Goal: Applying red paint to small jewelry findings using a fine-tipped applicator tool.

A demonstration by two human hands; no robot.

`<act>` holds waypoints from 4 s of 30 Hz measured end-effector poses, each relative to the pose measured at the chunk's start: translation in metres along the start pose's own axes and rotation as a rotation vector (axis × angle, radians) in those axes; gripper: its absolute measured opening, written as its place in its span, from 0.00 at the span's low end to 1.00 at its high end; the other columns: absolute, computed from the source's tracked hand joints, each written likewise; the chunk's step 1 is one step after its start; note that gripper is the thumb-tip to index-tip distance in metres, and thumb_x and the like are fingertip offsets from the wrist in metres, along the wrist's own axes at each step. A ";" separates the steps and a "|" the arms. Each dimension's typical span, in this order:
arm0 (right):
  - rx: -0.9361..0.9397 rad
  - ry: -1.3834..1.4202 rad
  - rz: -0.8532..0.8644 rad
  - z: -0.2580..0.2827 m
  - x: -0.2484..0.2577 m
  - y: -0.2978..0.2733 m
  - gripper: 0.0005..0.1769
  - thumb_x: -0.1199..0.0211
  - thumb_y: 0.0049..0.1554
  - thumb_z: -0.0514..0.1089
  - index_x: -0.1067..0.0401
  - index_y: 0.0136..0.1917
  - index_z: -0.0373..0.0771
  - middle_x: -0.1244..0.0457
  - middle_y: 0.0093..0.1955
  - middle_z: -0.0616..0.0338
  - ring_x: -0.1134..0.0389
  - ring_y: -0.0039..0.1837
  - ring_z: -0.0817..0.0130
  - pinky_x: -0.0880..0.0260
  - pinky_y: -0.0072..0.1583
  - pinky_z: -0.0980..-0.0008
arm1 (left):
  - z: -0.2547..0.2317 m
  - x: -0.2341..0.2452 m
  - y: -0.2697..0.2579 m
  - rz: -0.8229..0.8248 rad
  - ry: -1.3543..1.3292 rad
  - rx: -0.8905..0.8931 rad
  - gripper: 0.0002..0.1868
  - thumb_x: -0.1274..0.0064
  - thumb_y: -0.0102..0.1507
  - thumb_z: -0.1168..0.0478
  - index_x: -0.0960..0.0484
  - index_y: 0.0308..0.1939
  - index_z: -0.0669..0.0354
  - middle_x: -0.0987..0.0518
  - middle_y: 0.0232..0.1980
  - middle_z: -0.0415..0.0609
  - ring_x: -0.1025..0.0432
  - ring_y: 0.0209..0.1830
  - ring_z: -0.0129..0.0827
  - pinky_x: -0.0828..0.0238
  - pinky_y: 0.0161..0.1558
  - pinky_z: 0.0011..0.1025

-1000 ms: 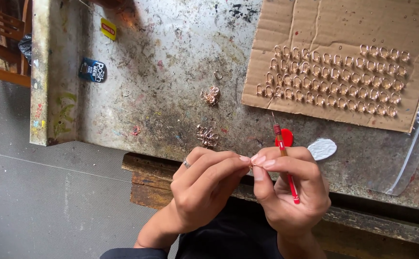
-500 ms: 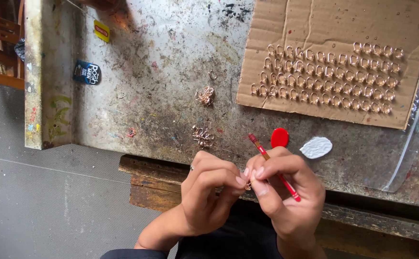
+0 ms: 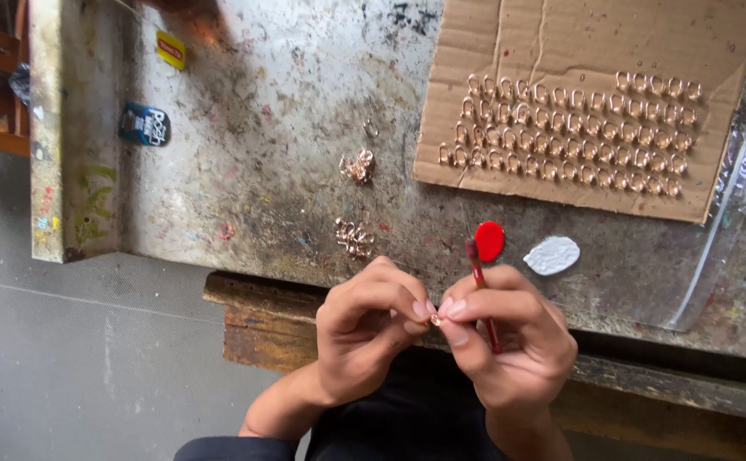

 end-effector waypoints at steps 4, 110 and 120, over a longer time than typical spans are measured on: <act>0.050 -0.060 0.018 -0.004 0.000 -0.002 0.05 0.36 0.57 0.41 0.27 0.44 0.36 0.34 0.42 0.48 0.29 0.41 0.65 0.26 0.49 0.74 | 0.000 0.002 0.000 -0.030 0.005 -0.009 0.03 0.45 0.69 0.62 0.23 0.41 0.55 0.20 0.40 0.47 0.29 0.36 0.31 0.35 0.45 0.29; 0.450 -0.733 0.008 -0.016 0.059 -0.002 0.06 0.29 0.58 0.36 0.26 0.44 0.39 0.28 0.43 0.60 0.37 0.46 0.59 0.36 0.52 0.67 | 0.039 -0.007 -0.027 0.017 0.128 0.198 0.03 0.44 0.63 0.73 0.23 0.38 0.68 0.16 0.38 0.60 0.20 0.19 0.32 0.21 0.25 0.17; 0.486 -0.750 0.034 -0.018 0.055 -0.002 0.05 0.30 0.58 0.37 0.26 0.44 0.40 0.28 0.43 0.62 0.40 0.45 0.61 0.37 0.50 0.69 | 0.039 -0.009 -0.023 0.032 0.151 0.186 0.03 0.44 0.64 0.73 0.23 0.39 0.69 0.15 0.39 0.60 0.21 0.18 0.30 0.21 0.23 0.16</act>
Point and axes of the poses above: each hand's wrist, its own y-axis towards the middle knuckle, its own x-axis out of the back of the hand, z = x × y, the point moved 7 cm from there along y, towards the middle knuckle
